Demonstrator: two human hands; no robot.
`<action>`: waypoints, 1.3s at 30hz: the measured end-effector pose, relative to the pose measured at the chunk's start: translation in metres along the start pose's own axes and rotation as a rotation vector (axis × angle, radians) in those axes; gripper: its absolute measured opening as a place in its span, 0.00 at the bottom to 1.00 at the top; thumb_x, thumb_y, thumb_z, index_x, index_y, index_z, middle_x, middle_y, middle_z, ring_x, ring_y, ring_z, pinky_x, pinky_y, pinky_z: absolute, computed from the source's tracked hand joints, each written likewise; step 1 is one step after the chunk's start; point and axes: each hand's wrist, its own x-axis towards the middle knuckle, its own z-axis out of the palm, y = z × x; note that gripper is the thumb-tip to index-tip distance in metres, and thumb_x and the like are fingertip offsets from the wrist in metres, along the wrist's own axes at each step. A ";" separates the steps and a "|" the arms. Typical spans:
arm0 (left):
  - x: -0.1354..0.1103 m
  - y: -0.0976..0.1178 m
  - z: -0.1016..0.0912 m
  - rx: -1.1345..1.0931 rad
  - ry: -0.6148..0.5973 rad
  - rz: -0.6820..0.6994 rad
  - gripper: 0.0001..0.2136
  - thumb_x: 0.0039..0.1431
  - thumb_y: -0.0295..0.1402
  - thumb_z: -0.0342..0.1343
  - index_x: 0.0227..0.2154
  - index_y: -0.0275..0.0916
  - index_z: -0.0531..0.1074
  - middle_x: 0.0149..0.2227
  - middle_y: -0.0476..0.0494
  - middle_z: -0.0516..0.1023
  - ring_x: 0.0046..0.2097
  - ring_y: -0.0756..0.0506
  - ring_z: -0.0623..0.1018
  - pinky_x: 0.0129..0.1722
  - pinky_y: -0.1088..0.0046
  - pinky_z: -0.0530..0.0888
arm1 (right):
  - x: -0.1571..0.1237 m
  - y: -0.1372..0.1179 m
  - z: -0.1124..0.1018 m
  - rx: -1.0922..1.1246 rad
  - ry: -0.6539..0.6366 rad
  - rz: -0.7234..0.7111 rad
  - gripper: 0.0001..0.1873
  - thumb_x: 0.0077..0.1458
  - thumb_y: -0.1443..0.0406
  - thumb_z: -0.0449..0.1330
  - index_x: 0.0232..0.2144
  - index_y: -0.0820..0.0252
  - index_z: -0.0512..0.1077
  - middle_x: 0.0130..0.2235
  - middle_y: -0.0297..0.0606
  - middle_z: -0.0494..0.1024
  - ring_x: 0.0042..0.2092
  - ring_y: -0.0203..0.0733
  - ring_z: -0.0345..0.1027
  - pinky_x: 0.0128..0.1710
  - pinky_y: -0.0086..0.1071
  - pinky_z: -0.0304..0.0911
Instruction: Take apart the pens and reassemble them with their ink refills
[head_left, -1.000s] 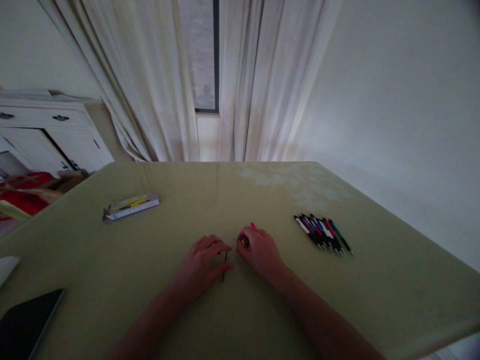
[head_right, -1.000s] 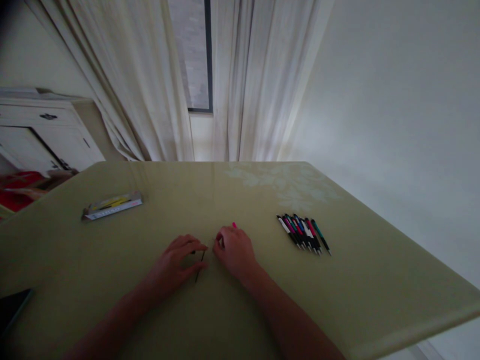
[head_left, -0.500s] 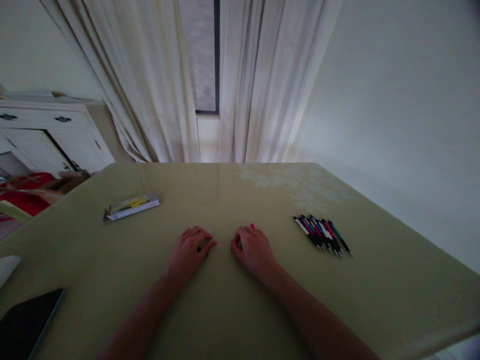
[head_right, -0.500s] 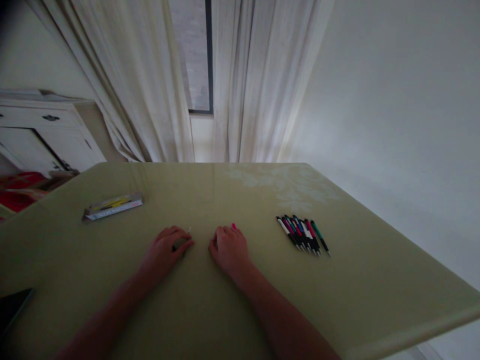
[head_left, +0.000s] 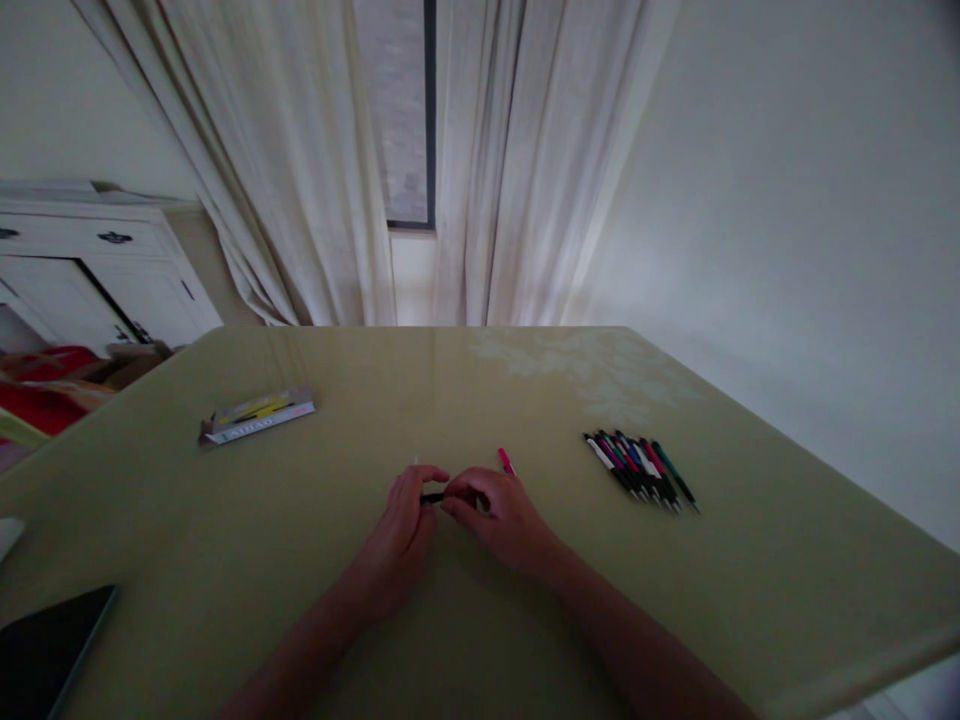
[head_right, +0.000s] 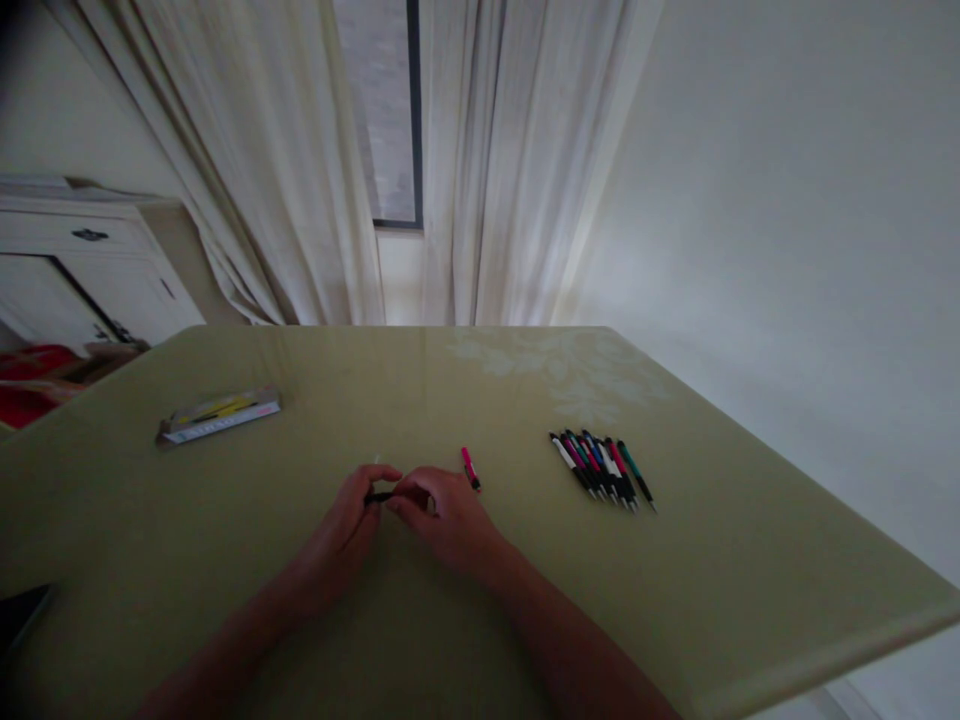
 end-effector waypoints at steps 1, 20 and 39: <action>0.001 0.000 0.001 0.001 -0.003 0.009 0.15 0.68 0.27 0.44 0.54 0.44 0.66 0.49 0.39 0.74 0.52 0.41 0.75 0.52 0.59 0.75 | 0.000 0.001 0.001 0.009 0.003 0.008 0.08 0.64 0.61 0.62 0.36 0.60 0.78 0.32 0.34 0.79 0.32 0.36 0.67 0.32 0.28 0.58; 0.011 -0.001 -0.013 0.084 0.151 -0.076 0.10 0.67 0.41 0.55 0.42 0.41 0.74 0.39 0.44 0.78 0.34 0.46 0.77 0.32 0.70 0.76 | 0.008 0.019 -0.019 0.218 0.265 0.228 0.07 0.56 0.62 0.62 0.30 0.57 0.69 0.27 0.33 0.76 0.28 0.37 0.71 0.28 0.28 0.62; 0.016 -0.013 -0.020 0.318 -0.032 -0.214 0.10 0.68 0.37 0.48 0.44 0.41 0.73 0.37 0.44 0.79 0.37 0.43 0.78 0.40 0.66 0.71 | 0.013 0.032 -0.023 -0.589 0.330 0.149 0.04 0.63 0.66 0.61 0.35 0.59 0.74 0.32 0.38 0.78 0.34 0.42 0.71 0.36 0.33 0.61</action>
